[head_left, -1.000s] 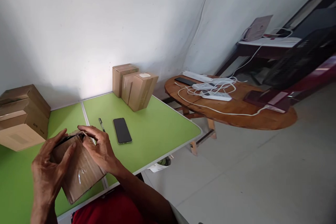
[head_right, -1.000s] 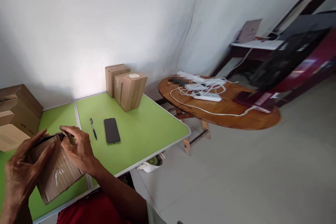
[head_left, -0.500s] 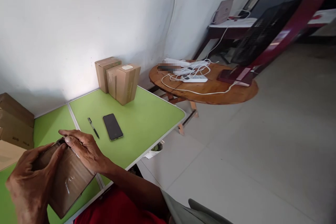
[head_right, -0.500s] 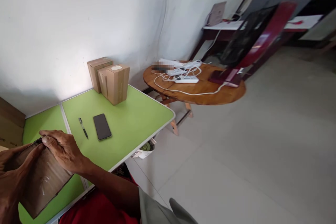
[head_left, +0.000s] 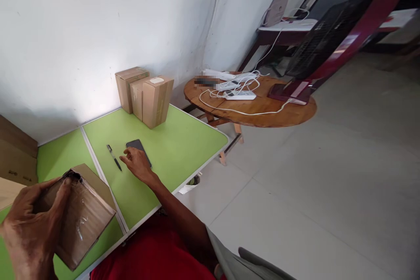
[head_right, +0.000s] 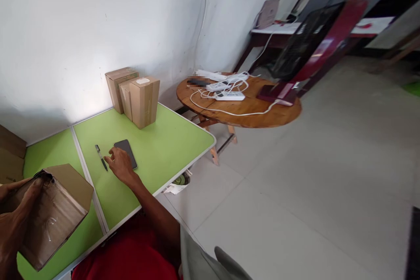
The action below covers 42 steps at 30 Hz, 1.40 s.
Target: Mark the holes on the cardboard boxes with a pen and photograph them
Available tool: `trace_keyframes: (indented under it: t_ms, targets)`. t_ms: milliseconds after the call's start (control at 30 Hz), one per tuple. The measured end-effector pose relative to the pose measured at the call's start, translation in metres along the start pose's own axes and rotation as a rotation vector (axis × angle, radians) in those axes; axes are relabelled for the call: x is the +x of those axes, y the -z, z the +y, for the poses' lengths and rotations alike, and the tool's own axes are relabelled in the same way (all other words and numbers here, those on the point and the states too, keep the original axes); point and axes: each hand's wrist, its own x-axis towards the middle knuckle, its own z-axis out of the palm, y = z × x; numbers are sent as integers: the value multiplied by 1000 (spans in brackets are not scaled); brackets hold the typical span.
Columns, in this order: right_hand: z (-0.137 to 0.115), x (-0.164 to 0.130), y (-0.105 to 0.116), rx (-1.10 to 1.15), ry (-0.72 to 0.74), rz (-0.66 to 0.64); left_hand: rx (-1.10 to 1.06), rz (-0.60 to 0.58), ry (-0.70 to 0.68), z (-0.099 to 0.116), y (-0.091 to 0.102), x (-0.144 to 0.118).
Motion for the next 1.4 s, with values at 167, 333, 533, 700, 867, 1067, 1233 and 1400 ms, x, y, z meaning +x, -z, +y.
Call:
trace_keyframes:
  t_ms: [167, 333, 533, 700, 867, 1067, 1233, 1400]
  targets:
    - [-17, 14, -33, -94, -74, -98, 2, 9, -104, -4, -1, 2]
    - [-24, 36, -48, -82, -158, -154, 6, 31, -251, -10, -1, 2]
    - [-14, 24, -21, 242, -31, -187, -34, -9, -285, -15, 1, 0]
    - [-47, -17, -6, 976, 269, -155, -66, -20, -288, -18, -1, -1]
    - [-87, -51, -13, 1194, 414, -156, -82, -10, -302, -17, -2, -3]
    - [-93, -61, -14, 1146, 429, -56, -110, 3, -300, -14, -2, -9]
    - [-94, -64, -5, 976, 492, -33, -118, 5, -280, -13, -2, -10]
    - [-96, -66, 3, 822, 641, 26, -123, 9, -292, -15, -3, -11]
